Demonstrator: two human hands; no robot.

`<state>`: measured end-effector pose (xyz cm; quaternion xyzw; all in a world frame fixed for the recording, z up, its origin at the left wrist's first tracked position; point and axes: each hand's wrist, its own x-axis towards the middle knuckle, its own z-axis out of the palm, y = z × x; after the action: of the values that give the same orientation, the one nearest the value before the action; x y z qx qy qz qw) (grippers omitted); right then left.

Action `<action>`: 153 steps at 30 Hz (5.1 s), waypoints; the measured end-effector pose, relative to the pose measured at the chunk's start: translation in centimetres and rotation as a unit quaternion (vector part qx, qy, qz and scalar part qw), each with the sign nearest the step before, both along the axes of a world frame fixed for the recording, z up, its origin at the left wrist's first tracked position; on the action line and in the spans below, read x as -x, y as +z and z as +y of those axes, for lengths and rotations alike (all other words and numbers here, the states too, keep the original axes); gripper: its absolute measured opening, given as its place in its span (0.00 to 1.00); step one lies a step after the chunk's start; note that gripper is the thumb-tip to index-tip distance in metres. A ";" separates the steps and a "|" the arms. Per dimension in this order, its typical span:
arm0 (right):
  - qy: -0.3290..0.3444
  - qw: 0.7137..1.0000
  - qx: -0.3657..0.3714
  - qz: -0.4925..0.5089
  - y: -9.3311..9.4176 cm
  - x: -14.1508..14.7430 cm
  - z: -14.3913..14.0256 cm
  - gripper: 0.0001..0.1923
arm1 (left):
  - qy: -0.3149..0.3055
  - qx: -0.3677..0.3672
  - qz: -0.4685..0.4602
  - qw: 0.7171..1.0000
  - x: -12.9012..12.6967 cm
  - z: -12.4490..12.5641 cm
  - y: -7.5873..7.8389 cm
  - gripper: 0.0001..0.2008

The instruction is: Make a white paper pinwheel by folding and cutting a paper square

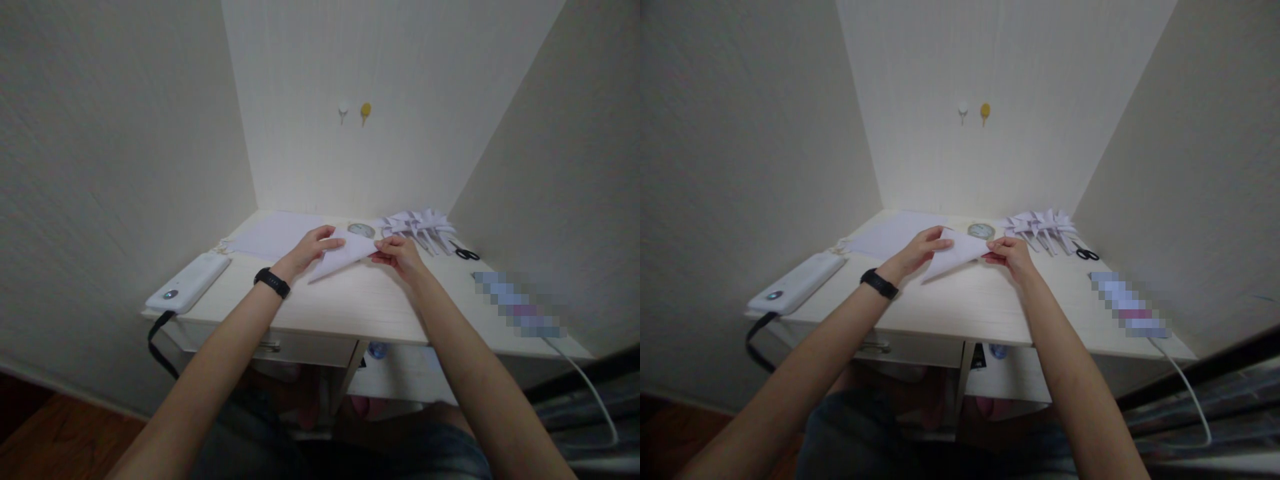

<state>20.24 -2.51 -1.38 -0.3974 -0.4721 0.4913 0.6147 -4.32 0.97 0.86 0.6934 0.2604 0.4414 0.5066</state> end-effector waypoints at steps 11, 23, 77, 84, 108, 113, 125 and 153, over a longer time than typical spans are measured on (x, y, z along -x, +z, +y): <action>-0.029 0.998 -0.013 0.051 -0.1 0.6 0.2 0.21 | 0.176 -0.023 -0.018 0.984 -0.8 0.4 -0.6 0.20; -0.010 0.995 -0.039 0.086 -0.5 5.8 -0.2 0.25 | 0.128 0.024 -0.106 0.986 -3.0 -0.3 -2.3 0.18; -0.035 0.989 -0.141 -0.021 3.9 5.8 1.3 0.14 | 0.187 -0.164 -0.054 0.967 -3.9 -1.3 1.6 0.14; -0.074 0.981 -0.175 -0.023 4.3 5.4 1.4 0.16 | 0.162 -0.121 -0.118 0.972 -5.0 -1.4 1.7 0.14; -0.117 0.964 -0.229 -0.061 5.2 5.1 0.8 0.15 | 0.210 -0.258 -0.109 0.937 -5.0 -2.7 1.3 0.08; -0.130 0.958 -0.242 -0.087 5.6 5.3 0.3 0.16 | 0.216 -0.237 -0.117 0.940 -5.0 -3.4 1.7 0.08; -0.117 0.958 -0.250 -0.077 7.1 5.3 0.3 0.13 | 0.212 -0.243 -0.107 0.941 -4.4 -3.5 2.2 0.07; 0.084 0.969 -0.062 -0.222 5.9 4.2 1.0 0.20 | 0.247 -0.049 -0.182 0.951 -3.8 -1.4 1.5 0.11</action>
<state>16.04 -1.52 4.55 -0.4168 -0.6580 0.4104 0.4743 -0.53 -0.45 2.35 0.5395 0.3052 0.6834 0.3857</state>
